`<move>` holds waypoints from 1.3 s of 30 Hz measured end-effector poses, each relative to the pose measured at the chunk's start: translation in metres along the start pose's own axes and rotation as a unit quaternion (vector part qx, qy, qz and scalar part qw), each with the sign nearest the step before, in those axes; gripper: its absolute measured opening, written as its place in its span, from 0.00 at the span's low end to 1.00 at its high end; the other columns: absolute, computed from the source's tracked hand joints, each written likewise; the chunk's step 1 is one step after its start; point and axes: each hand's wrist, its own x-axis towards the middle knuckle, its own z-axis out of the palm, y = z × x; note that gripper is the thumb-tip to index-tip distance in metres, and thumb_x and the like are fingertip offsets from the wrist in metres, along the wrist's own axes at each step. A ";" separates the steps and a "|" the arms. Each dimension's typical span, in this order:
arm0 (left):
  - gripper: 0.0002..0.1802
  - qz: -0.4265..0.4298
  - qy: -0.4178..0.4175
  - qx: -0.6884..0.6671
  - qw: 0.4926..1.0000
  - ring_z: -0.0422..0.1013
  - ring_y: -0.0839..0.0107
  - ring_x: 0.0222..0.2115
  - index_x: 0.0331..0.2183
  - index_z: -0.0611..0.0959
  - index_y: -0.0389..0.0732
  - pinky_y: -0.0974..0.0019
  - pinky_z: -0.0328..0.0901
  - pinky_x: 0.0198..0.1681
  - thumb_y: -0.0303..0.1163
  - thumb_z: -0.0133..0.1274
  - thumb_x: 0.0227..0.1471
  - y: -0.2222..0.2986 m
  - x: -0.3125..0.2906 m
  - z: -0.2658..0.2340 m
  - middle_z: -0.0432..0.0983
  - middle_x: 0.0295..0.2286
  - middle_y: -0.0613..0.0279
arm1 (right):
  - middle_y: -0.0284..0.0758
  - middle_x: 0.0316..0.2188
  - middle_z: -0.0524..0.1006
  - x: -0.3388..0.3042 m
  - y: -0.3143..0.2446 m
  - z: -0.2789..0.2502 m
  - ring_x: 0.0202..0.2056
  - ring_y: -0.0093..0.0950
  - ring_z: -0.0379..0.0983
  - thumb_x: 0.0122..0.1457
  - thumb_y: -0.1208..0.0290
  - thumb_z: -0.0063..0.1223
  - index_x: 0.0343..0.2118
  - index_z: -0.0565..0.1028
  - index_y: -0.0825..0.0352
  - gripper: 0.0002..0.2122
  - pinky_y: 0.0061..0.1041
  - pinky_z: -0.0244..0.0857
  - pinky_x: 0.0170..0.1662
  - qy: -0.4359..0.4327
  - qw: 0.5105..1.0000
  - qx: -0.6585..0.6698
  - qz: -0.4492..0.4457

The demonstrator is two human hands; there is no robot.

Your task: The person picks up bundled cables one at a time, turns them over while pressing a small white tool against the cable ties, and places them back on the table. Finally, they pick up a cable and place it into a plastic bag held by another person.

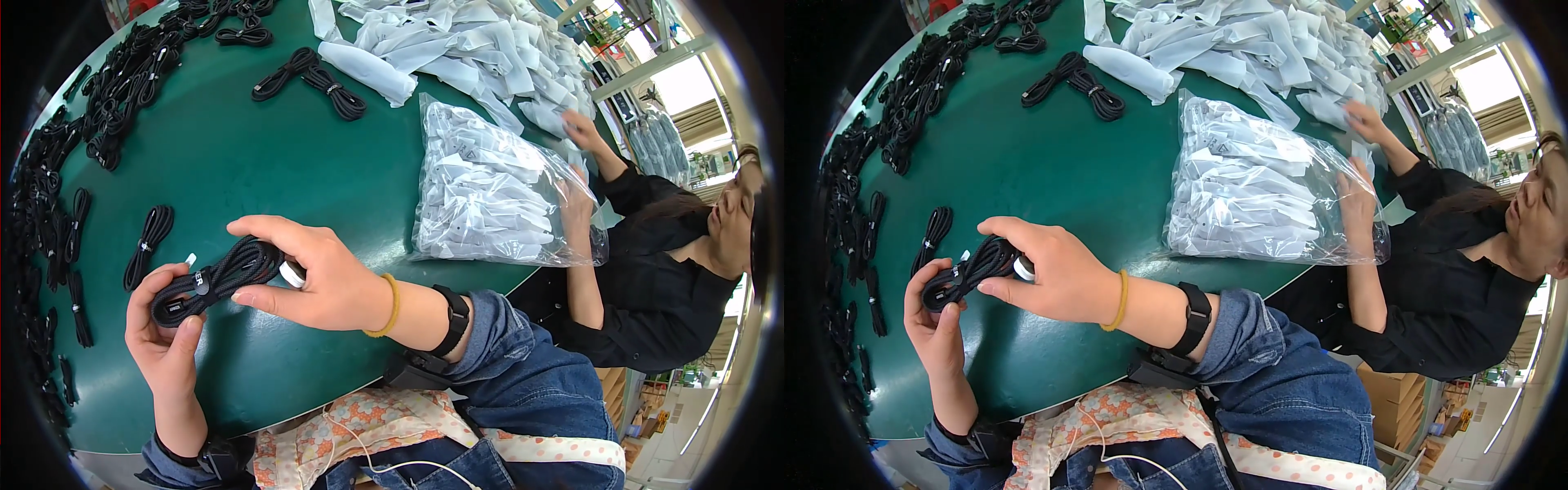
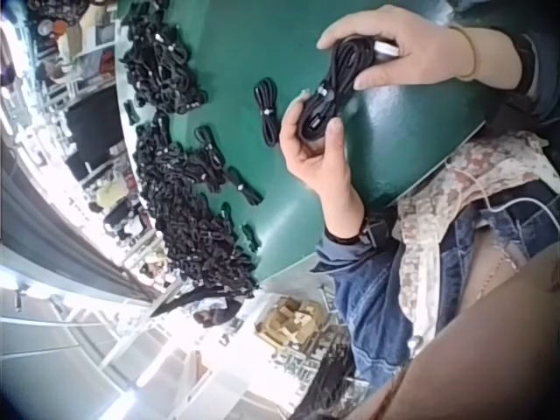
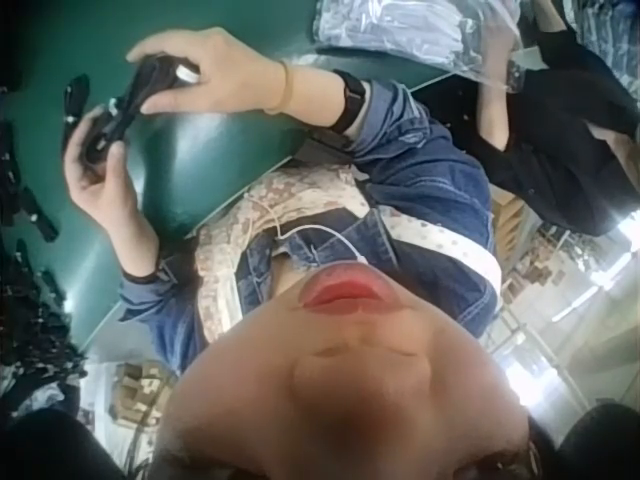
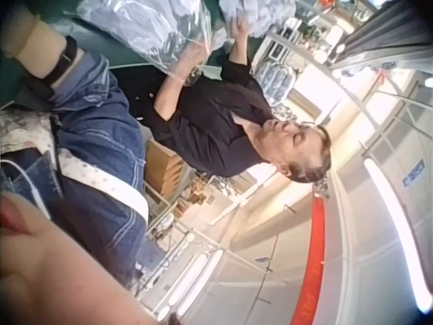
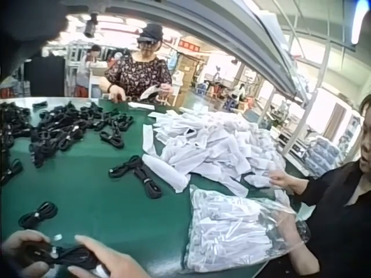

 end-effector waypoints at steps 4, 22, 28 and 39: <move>0.24 -0.001 -0.002 0.003 1.000 0.65 0.75 0.34 0.41 0.67 0.34 0.76 0.63 0.33 0.24 0.53 0.37 0.001 0.000 0.000 0.64 0.40 0.53 | 0.36 0.32 0.70 0.000 0.000 0.000 0.31 0.20 0.67 0.42 0.76 0.57 0.43 0.63 0.72 0.23 0.17 0.61 0.34 0.000 1.000 -0.002 -0.003; 0.24 -0.002 -0.005 0.007 1.000 0.65 0.75 0.34 0.41 0.67 0.33 0.76 0.63 0.35 0.23 0.53 0.37 0.000 -0.001 0.000 0.63 0.40 0.53 | 0.36 0.30 0.71 -0.002 0.000 0.001 0.30 0.21 0.68 0.42 0.77 0.57 0.43 0.63 0.71 0.23 0.18 0.61 0.33 0.000 1.000 -0.008 -0.006; 0.23 -0.004 -0.004 0.009 1.000 0.65 0.75 0.34 0.40 0.67 0.33 0.76 0.63 0.35 0.22 0.52 0.37 -0.003 0.001 -0.001 0.63 0.40 0.52 | 0.36 0.30 0.71 0.000 0.003 0.001 0.30 0.21 0.68 0.42 0.76 0.57 0.43 0.63 0.71 0.23 0.18 0.61 0.33 0.007 1.000 -0.013 -0.015; 0.23 -0.015 0.022 -0.086 0.996 0.65 0.76 0.32 0.41 0.67 0.33 0.77 0.63 0.31 0.22 0.51 0.38 0.001 0.005 0.004 0.66 0.37 0.54 | 0.34 0.28 0.70 0.002 -0.002 -0.003 0.27 0.19 0.66 0.43 0.75 0.56 0.40 0.66 0.70 0.20 0.18 0.61 0.32 -0.045 0.996 -0.059 0.039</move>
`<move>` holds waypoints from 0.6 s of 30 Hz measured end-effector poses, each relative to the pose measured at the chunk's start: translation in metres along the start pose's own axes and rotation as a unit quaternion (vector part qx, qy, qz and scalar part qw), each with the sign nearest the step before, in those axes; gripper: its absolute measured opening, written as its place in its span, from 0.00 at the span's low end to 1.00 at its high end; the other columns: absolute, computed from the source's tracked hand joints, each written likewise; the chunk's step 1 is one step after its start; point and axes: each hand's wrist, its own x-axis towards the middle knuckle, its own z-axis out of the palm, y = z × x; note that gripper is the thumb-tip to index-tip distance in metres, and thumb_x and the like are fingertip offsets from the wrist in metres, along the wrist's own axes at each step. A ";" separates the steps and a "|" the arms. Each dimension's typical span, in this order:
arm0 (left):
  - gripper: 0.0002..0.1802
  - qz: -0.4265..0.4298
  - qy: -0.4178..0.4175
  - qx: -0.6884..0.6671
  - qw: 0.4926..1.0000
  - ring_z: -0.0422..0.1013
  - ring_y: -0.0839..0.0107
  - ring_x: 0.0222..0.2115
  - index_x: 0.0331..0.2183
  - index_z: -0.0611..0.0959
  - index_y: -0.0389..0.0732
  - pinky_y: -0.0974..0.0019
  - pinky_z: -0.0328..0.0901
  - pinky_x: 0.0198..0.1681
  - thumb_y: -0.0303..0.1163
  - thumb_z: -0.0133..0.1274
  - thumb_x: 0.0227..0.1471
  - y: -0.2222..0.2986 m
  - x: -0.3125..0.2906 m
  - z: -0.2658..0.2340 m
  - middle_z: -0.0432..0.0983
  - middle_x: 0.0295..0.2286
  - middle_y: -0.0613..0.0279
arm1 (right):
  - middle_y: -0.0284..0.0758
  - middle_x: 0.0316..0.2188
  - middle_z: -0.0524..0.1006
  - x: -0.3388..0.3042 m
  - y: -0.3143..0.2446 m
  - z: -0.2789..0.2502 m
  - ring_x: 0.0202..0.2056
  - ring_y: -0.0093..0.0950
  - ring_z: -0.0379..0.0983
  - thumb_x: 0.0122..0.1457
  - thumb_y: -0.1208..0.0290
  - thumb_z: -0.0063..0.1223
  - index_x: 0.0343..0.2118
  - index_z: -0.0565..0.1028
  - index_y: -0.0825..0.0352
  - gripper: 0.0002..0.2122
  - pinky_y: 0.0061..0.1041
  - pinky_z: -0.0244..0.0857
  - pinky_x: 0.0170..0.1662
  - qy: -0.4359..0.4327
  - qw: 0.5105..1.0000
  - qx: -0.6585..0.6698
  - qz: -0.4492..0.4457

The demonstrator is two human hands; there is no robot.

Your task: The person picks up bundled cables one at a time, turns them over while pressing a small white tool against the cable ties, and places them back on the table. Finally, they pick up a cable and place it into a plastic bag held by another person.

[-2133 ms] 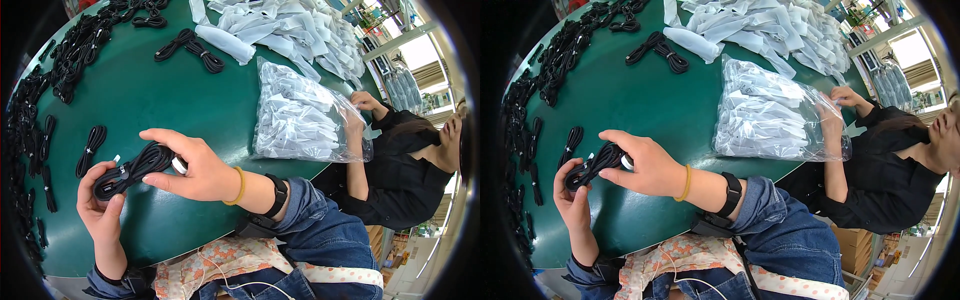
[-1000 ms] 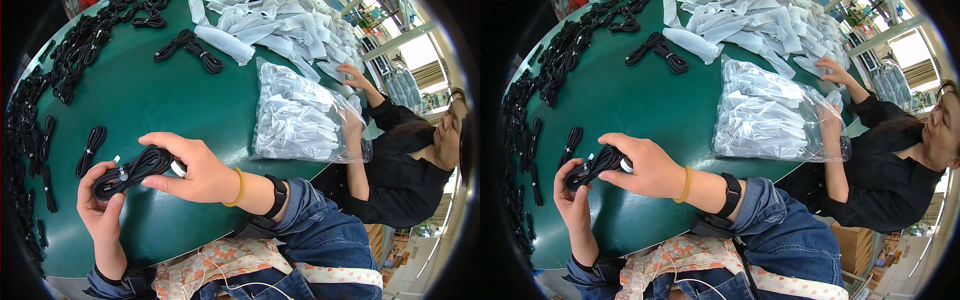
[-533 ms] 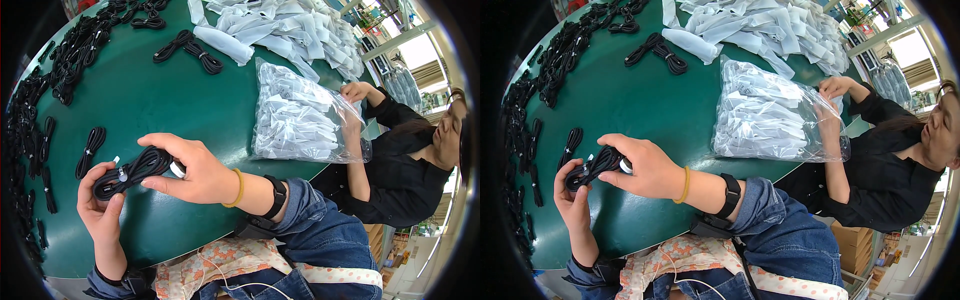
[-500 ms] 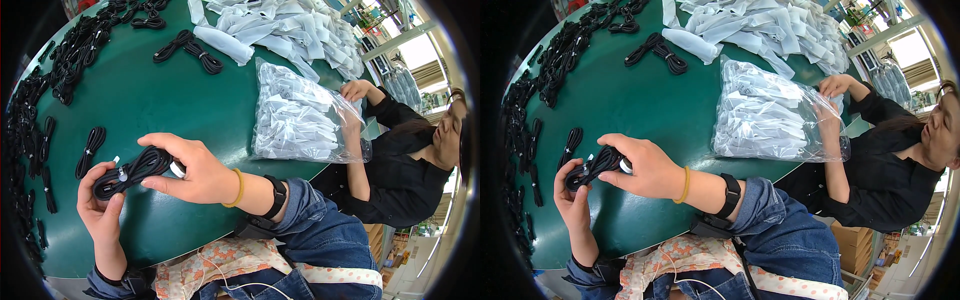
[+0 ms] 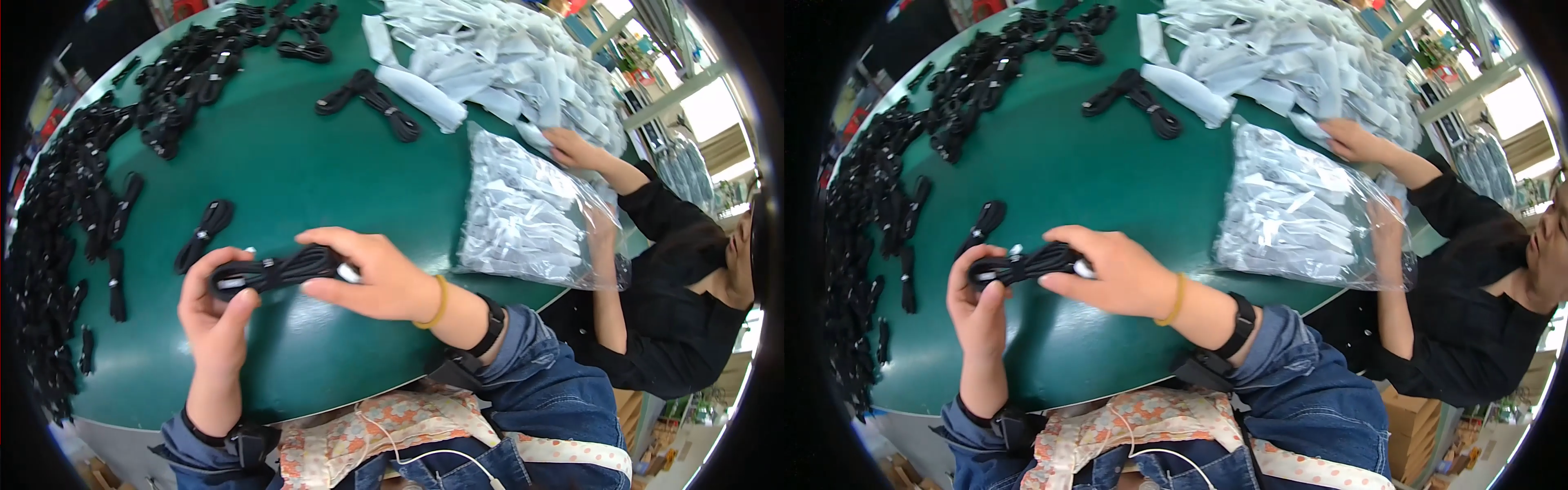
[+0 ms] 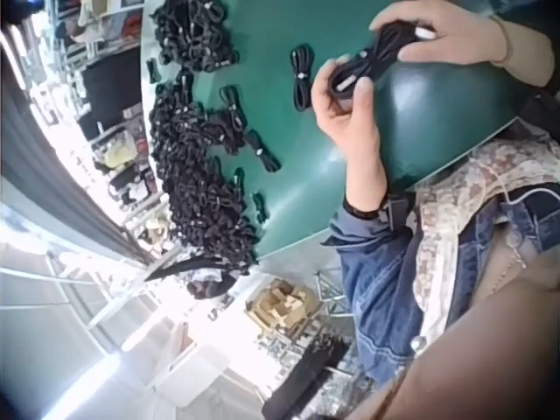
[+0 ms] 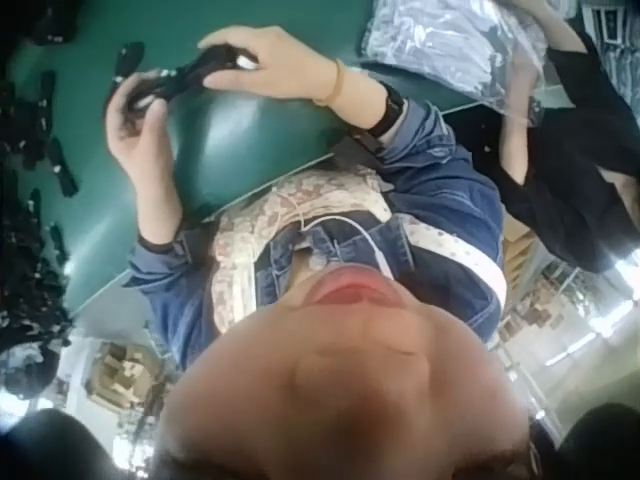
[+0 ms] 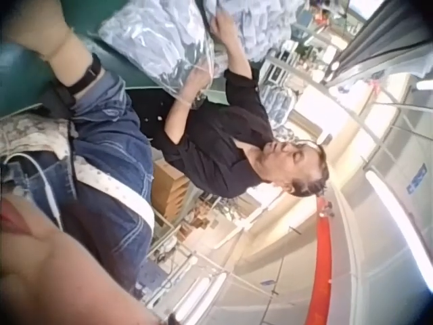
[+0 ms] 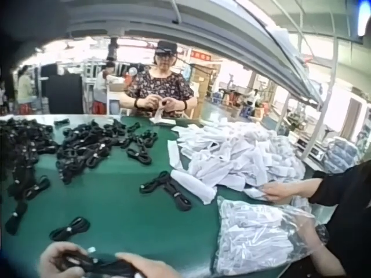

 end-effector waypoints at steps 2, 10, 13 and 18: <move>0.22 -0.004 0.017 -0.040 0.999 0.65 0.76 0.32 0.41 0.67 0.33 0.76 0.63 0.31 0.22 0.51 0.39 0.001 -0.001 -0.005 0.67 0.37 0.54 | 0.31 0.23 0.68 0.001 0.002 -0.004 0.24 0.17 0.63 0.43 0.75 0.56 0.38 0.67 0.69 0.17 0.16 0.59 0.29 0.016 0.998 -0.067 -0.012; 0.22 0.041 0.015 -0.191 0.981 0.66 0.73 0.33 0.42 0.66 0.34 0.75 0.64 0.32 0.20 0.50 0.41 0.015 0.000 -0.009 0.66 0.37 0.52 | 0.28 0.09 0.62 -0.067 -0.111 -0.053 0.11 0.20 0.59 0.45 0.67 0.48 0.15 0.64 0.67 0.10 0.18 0.51 0.14 0.039 0.852 0.362 -0.376; 0.23 0.074 -0.020 -0.180 0.981 0.66 0.72 0.35 0.42 0.66 0.33 0.73 0.64 0.35 0.18 0.51 0.39 0.015 -0.001 -0.010 0.65 0.39 0.51 | 0.31 0.12 0.64 -0.028 -0.096 -0.020 0.12 0.16 0.59 0.39 0.76 0.52 0.21 0.67 0.71 0.06 0.15 0.49 0.13 0.206 0.900 0.180 -0.340; 0.27 0.128 -0.059 -0.143 0.980 0.65 0.68 0.39 0.42 0.65 0.31 0.71 0.62 0.40 0.14 0.52 0.36 0.009 -0.007 -0.008 0.64 0.40 0.50 | 0.39 0.32 0.67 0.009 -0.028 0.000 0.22 0.16 0.63 0.36 0.81 0.55 0.41 0.64 0.75 0.24 0.12 0.52 0.20 0.050 0.991 0.089 -0.088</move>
